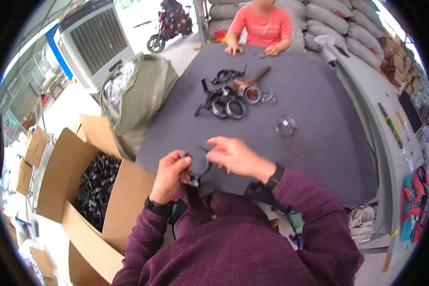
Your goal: Assembling plastic and metal components at a workbench in a factory setting.
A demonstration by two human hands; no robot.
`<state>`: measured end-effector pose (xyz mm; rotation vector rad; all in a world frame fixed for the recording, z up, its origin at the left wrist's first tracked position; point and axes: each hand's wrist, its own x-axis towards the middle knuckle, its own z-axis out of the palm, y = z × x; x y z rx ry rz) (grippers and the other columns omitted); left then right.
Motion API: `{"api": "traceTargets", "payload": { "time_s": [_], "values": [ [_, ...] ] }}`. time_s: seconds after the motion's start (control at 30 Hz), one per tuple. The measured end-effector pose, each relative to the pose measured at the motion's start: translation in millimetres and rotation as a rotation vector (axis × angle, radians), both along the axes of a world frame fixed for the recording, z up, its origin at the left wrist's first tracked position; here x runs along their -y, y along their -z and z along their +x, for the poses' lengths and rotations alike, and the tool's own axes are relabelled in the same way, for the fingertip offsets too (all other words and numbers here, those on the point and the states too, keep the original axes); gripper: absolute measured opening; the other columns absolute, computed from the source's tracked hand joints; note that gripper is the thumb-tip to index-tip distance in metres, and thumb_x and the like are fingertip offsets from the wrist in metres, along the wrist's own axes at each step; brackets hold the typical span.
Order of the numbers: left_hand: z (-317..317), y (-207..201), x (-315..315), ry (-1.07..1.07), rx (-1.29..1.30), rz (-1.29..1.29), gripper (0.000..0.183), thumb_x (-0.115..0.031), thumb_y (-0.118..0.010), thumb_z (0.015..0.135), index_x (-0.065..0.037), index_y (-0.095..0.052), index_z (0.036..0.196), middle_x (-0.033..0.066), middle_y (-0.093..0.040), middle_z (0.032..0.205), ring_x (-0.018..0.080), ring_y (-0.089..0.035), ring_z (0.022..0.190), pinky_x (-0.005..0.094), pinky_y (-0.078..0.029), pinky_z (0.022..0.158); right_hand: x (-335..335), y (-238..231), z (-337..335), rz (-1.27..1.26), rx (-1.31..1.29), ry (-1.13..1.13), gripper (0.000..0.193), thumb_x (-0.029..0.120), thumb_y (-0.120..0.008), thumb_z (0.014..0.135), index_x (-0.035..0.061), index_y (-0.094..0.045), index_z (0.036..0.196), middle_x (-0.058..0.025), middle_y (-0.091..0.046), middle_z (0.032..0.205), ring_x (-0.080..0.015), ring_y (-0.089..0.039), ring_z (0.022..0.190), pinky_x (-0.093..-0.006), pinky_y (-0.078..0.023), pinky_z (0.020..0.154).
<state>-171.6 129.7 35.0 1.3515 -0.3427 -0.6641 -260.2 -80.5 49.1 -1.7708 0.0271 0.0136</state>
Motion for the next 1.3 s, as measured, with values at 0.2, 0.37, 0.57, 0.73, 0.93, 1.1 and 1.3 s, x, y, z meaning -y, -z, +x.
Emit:
{"api": "traceTargets", "payload": {
  "time_s": [0.2,0.37,0.57,0.73,0.93,1.1,1.3],
  "values": [
    [-15,1,19,-0.005,0.134,-0.087,0.024,-0.015,-0.065,0.089,0.001,-0.062,0.105,-0.0002,-0.062,0.076,0.0038,-0.053,0.06,0.0188,-0.039,0.052,-4,-16,-11,0.141,-0.078,0.024,0.037,0.018,-0.058,0.093,0.0008,-0.051,0.125,-0.0016,-0.058,0.081,-0.0069,-0.052,0.056,-0.0212,-0.043,0.045],
    [-37,28,3,0.302,0.192,0.028,0.028,-0.02,-0.056,0.096,0.003,-0.06,0.11,0.003,-0.064,0.085,0.0121,-0.058,0.081,0.0264,-0.046,0.08,7,7,-31,0.286,-0.129,0.13,0.035,0.016,-0.054,0.095,-0.005,-0.05,0.123,-0.0046,-0.058,0.082,-0.0085,-0.056,0.057,-0.0217,-0.046,0.044],
    [-55,54,-9,0.262,-0.02,-0.021,0.021,-0.017,-0.052,0.096,0.003,-0.059,0.101,0.0035,-0.062,0.077,0.0113,-0.056,0.073,0.0261,-0.045,0.073,25,29,-43,0.117,-0.201,0.155,0.027,0.017,-0.055,0.094,-0.0037,-0.058,0.111,-0.0064,-0.061,0.081,-0.0107,-0.059,0.059,-0.0239,-0.05,0.048],
    [-44,63,-14,0.16,-0.039,0.062,0.017,-0.014,-0.056,0.093,0.002,-0.058,0.098,0.0032,-0.059,0.073,0.0121,-0.056,0.071,0.026,-0.045,0.071,96,22,-35,-0.333,-0.098,0.5,0.019,0.012,-0.06,0.086,-0.0002,-0.063,0.1,-0.0071,-0.065,0.079,-0.0139,-0.062,0.065,-0.0296,-0.051,0.055],
    [-43,74,-17,0.201,0.036,0.182,0.016,-0.012,-0.06,0.089,0.004,-0.061,0.09,0.005,-0.062,0.073,0.0139,-0.058,0.069,0.027,-0.046,0.069,131,29,-30,-1.322,0.042,0.516,0.025,0.022,-0.067,0.08,-0.0002,-0.057,0.085,-0.0192,-0.059,0.089,-0.0374,-0.061,0.083,-0.0476,-0.051,0.071],
    [-45,70,-13,0.104,-0.101,0.076,0.017,-0.012,-0.063,0.088,0.005,-0.063,0.09,0.0072,-0.066,0.078,0.0138,-0.06,0.072,0.0272,-0.049,0.07,91,12,-10,-1.188,0.125,0.354,0.036,0.033,-0.067,0.082,0.0013,-0.057,0.095,-0.0174,-0.058,0.091,-0.0351,-0.061,0.086,-0.045,-0.05,0.075],
    [-43,90,-21,0.047,0.05,0.216,0.017,-0.016,-0.065,0.086,0.0,-0.063,0.081,0.0052,-0.065,0.075,0.0109,-0.058,0.071,0.0269,-0.046,0.066,36,17,9,-1.081,0.268,-0.101,0.08,0.033,-0.079,0.068,0.0078,-0.044,0.135,-0.0176,-0.051,0.124,-0.0361,-0.049,0.112,-0.0445,-0.045,0.092]
  ]
}}
